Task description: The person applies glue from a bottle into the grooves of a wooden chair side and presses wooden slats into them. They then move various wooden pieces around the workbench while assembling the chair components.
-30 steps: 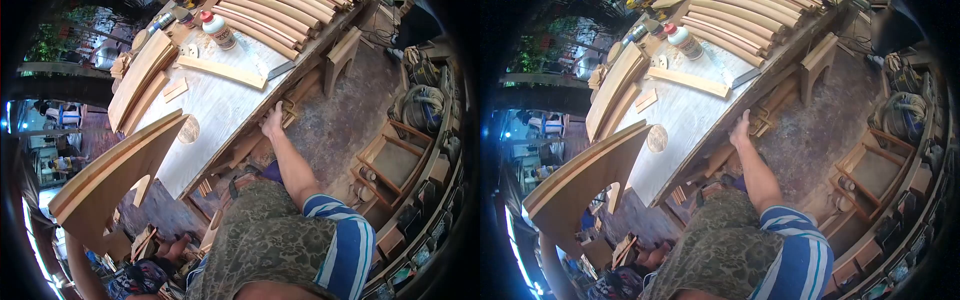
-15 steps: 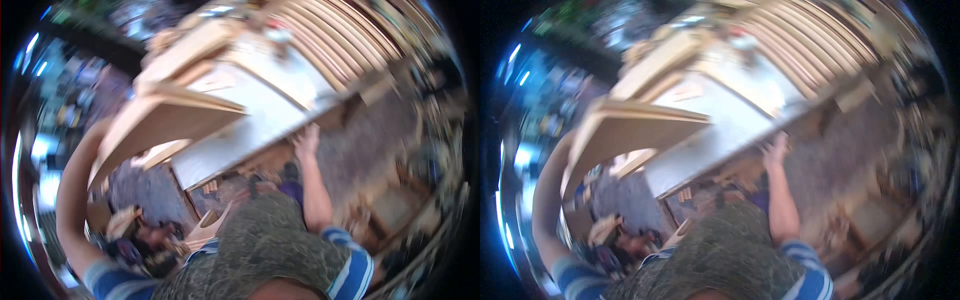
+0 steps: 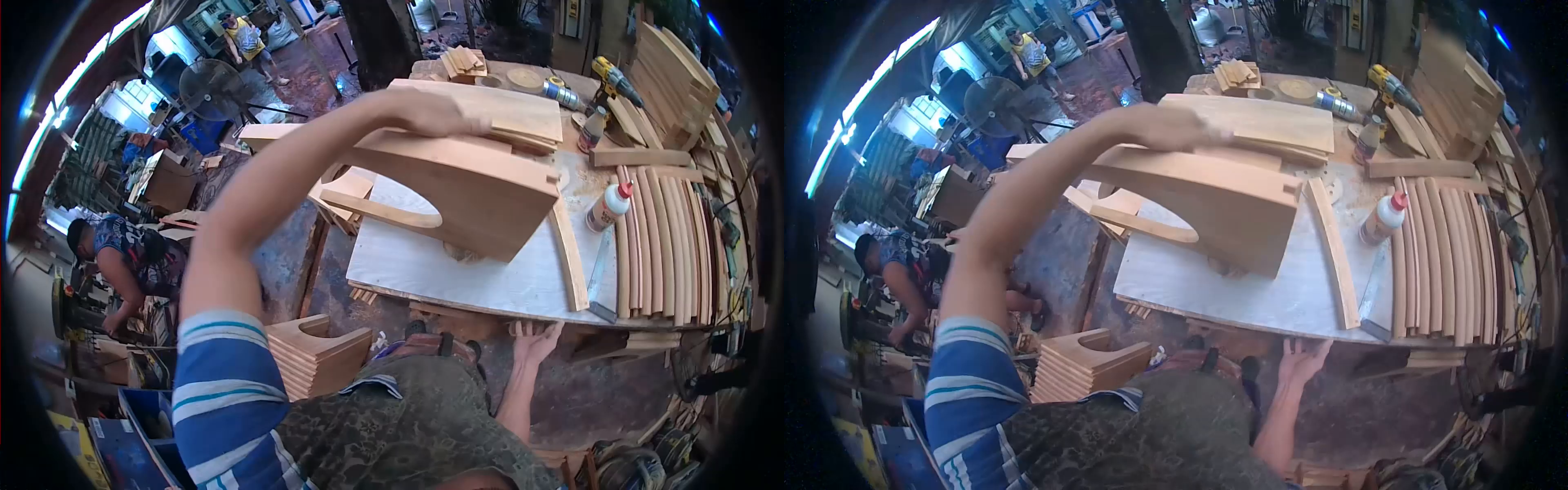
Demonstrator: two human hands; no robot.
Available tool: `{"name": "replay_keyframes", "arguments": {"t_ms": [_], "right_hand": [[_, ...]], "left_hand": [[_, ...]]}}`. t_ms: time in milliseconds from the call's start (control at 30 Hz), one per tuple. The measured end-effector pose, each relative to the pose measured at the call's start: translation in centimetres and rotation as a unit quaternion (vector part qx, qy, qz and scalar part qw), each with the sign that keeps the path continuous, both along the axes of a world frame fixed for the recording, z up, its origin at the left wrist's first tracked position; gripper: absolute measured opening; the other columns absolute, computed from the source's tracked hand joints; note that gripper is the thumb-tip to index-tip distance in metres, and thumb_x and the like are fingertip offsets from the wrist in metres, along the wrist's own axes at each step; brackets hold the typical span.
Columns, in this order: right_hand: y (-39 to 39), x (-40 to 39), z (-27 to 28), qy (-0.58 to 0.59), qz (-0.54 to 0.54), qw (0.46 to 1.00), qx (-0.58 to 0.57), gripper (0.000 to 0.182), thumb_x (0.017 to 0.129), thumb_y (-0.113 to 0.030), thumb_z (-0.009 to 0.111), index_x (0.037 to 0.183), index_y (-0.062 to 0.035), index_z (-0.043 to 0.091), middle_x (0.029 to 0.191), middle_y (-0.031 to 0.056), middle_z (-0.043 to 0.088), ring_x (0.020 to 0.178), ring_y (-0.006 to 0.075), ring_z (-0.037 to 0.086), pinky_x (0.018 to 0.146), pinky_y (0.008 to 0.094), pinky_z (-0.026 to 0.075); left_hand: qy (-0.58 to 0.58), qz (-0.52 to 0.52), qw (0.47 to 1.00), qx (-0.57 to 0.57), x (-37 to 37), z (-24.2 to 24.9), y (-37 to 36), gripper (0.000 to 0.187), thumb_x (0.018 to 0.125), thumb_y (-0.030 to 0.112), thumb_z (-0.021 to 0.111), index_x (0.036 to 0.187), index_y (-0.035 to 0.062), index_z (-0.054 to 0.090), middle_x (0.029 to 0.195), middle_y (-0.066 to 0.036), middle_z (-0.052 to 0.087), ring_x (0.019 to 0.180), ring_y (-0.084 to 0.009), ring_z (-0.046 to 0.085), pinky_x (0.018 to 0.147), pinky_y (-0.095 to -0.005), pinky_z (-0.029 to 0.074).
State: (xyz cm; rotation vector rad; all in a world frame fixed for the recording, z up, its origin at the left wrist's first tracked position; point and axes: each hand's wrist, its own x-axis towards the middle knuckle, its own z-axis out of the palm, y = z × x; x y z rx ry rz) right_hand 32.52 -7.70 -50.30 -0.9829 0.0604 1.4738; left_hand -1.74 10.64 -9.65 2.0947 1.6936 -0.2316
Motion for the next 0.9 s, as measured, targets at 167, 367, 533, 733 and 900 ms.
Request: {"name": "replay_keyframes", "arguments": {"t_ms": [167,367,533,733,900], "right_hand": [[-0.1,0.5,2.2,0.056,0.019,0.998,-0.008,0.102,0.094,-0.062,0.062,0.167,-0.0281,-0.001,0.171,0.0121,0.003,0.157,0.0425,0.007,0.122,0.0656,0.017],[-2.3,1.8,3.2,0.04,0.06,0.997,-0.026,0.096,0.096,-0.053,0.06,0.168,-0.024,0.004,0.171,0.0165,0.007,0.154,0.041,0.016,0.123,0.058,0.02],[-3.2,4.5,4.6,0.035,0.13,0.991,0.027,0.079,0.097,-0.041,0.061,0.165,-0.0191,0.026,0.147,0.0145,0.045,0.107,0.0251,0.057,0.098,0.0508,0.048],[-1.3,5.6,5.2,-0.021,0.186,0.975,0.122,0.055,0.1,-0.021,0.059,0.149,-0.001,0.044,0.119,0.0123,0.063,0.087,0.0198,0.064,0.078,0.0387,0.056],[-0.5,4.7,4.7,-0.141,0.211,0.96,0.118,0.021,0.095,-0.007,0.068,0.111,0.0054,0.065,0.098,0.0114,0.067,0.079,0.0162,0.064,0.07,0.031,0.055]], "left_hand": [[0.038,-0.068,0.969,0.233,5.2,-1.3,-5.7,0.094,0.084,0.087,0.052,0.117,0.0008,0.069,0.102,-0.022,0.074,0.098,-0.0366,0.072,0.088,-0.0443,0.055],[0.028,-0.057,0.916,0.396,5.1,-3.5,-5.3,0.087,0.071,0.083,0.069,0.118,0.0097,0.071,0.102,-0.014,0.076,0.097,-0.0347,0.072,0.084,-0.0452,0.056],[0.039,-0.051,0.911,0.406,5.6,-3.5,-5.8,0.086,0.07,0.084,0.069,0.116,0.0112,0.071,0.1,-0.012,0.076,0.095,-0.0328,0.072,0.083,-0.044,0.056],[0.051,-0.04,0.917,0.394,5.5,-3.6,-5.8,0.085,0.07,0.084,0.07,0.117,0.0131,0.072,0.1,-0.011,0.076,0.096,-0.0328,0.072,0.084,-0.0447,0.056],[0.018,-0.072,0.888,0.455,5.6,-3.8,-5.7,0.082,0.074,0.082,0.068,0.117,0.0121,0.073,0.103,-0.013,0.075,0.099,-0.034,0.072,0.089,-0.0425,0.056]]}}
